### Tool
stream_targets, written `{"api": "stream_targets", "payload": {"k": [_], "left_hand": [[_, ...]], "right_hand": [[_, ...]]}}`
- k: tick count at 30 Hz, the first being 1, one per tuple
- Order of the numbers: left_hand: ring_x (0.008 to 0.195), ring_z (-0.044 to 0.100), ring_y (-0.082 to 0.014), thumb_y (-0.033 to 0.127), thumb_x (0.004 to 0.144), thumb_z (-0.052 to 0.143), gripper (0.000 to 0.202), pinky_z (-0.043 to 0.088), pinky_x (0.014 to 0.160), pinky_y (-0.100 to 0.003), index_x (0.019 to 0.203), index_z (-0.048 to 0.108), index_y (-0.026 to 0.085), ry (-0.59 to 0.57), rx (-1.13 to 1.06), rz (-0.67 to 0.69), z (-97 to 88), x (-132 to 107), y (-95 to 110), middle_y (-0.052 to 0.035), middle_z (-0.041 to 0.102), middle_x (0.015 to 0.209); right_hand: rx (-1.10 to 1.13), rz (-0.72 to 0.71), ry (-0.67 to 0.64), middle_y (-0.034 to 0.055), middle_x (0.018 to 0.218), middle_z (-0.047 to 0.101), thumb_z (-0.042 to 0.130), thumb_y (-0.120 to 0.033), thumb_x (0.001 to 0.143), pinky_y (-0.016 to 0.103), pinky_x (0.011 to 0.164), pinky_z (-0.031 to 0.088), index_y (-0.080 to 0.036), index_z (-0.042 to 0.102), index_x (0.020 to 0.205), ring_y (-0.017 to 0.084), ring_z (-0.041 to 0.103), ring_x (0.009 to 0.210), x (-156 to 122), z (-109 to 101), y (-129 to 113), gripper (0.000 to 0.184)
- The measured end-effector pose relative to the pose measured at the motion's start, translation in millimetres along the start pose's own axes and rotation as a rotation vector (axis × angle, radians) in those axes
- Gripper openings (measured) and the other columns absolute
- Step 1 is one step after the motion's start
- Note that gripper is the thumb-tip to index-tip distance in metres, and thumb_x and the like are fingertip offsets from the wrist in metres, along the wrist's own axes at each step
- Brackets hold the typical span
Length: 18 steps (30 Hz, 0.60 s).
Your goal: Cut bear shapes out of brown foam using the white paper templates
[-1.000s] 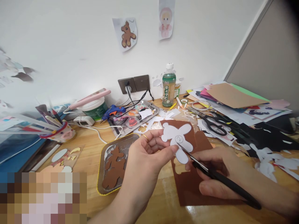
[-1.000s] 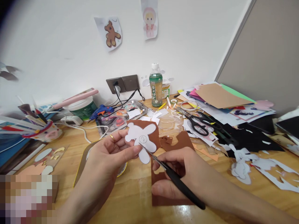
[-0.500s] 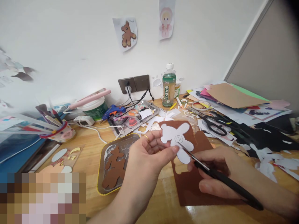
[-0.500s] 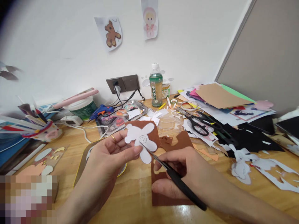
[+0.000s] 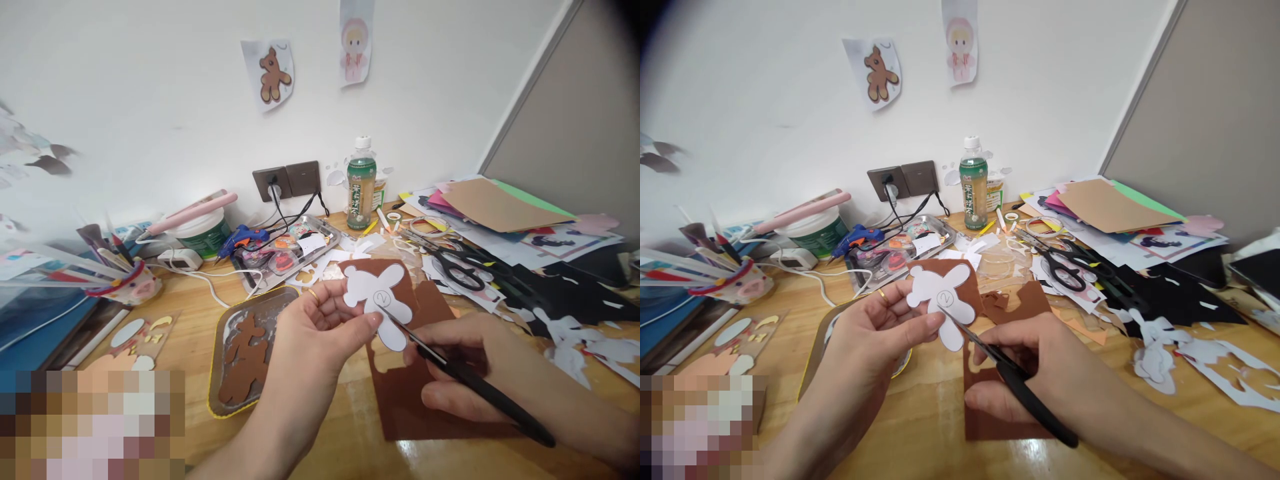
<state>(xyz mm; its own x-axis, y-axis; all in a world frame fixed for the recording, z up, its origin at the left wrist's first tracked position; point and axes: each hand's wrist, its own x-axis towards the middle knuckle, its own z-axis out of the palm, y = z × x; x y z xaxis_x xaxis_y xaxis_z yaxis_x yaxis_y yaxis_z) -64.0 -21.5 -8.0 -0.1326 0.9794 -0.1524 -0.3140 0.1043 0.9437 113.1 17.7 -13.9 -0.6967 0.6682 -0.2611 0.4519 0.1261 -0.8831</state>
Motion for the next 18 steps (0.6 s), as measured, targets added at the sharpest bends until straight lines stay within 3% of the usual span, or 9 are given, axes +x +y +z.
{"api": "stream_targets", "payload": {"k": [9, 13, 15, 18], "left_hand": [[0.079, 0.064, -0.0123, 0.015, 0.068, 0.072, 0.027, 0.048, 0.074, -0.020, 0.094, 0.065, 0.017, -0.029, -0.036, -0.012, 0.3, -1.7, 0.5, -0.0004, 0.070, 0.080], [0.077, 0.062, -0.0103, 0.017, 0.070, 0.071, 0.022, 0.047, 0.073, -0.018, 0.092, 0.066, 0.017, -0.008, -0.109, 0.027, -1.8, -1.4, -0.4, -0.0008, 0.071, 0.084], [0.075, 0.061, -0.0093, 0.017, 0.069, 0.071, 0.022, 0.047, 0.072, -0.017, 0.090, 0.066, 0.017, 0.022, -0.138, 0.038, -2.2, -1.7, -0.9, -0.0003, 0.070, 0.083], [0.075, 0.061, -0.0086, 0.015, 0.071, 0.070, 0.019, 0.046, 0.072, -0.016, 0.089, 0.066, 0.017, 0.004, -0.150, 0.043, -0.6, -2.2, -2.0, 0.0002, 0.070, 0.083]], "right_hand": [[0.155, -0.016, -0.094, -0.0058, 0.057, 0.040, 0.066, -0.038, 0.069, 0.021, 0.046, 0.029, -0.017, 0.057, 0.081, 0.009, 0.030, 0.051, -0.6, -2.8, -3.0, 0.026], [0.175, -0.028, -0.140, -0.0021, 0.065, 0.050, 0.063, -0.036, 0.073, 0.022, 0.051, 0.036, -0.017, 0.058, 0.081, 0.011, 0.041, 0.057, -1.2, -2.0, -0.6, 0.022], [0.154, -0.081, -0.018, -0.0007, 0.068, 0.055, 0.059, -0.034, 0.076, 0.024, 0.054, 0.041, -0.018, 0.057, 0.082, 0.013, 0.048, 0.059, 0.1, -0.4, 3.2, 0.017], [0.143, -0.173, 0.289, 0.0012, 0.072, 0.060, 0.063, -0.035, 0.073, 0.027, 0.058, 0.048, -0.021, 0.054, 0.087, 0.017, 0.057, 0.065, 4.8, 1.7, 5.2, 0.022]]}}
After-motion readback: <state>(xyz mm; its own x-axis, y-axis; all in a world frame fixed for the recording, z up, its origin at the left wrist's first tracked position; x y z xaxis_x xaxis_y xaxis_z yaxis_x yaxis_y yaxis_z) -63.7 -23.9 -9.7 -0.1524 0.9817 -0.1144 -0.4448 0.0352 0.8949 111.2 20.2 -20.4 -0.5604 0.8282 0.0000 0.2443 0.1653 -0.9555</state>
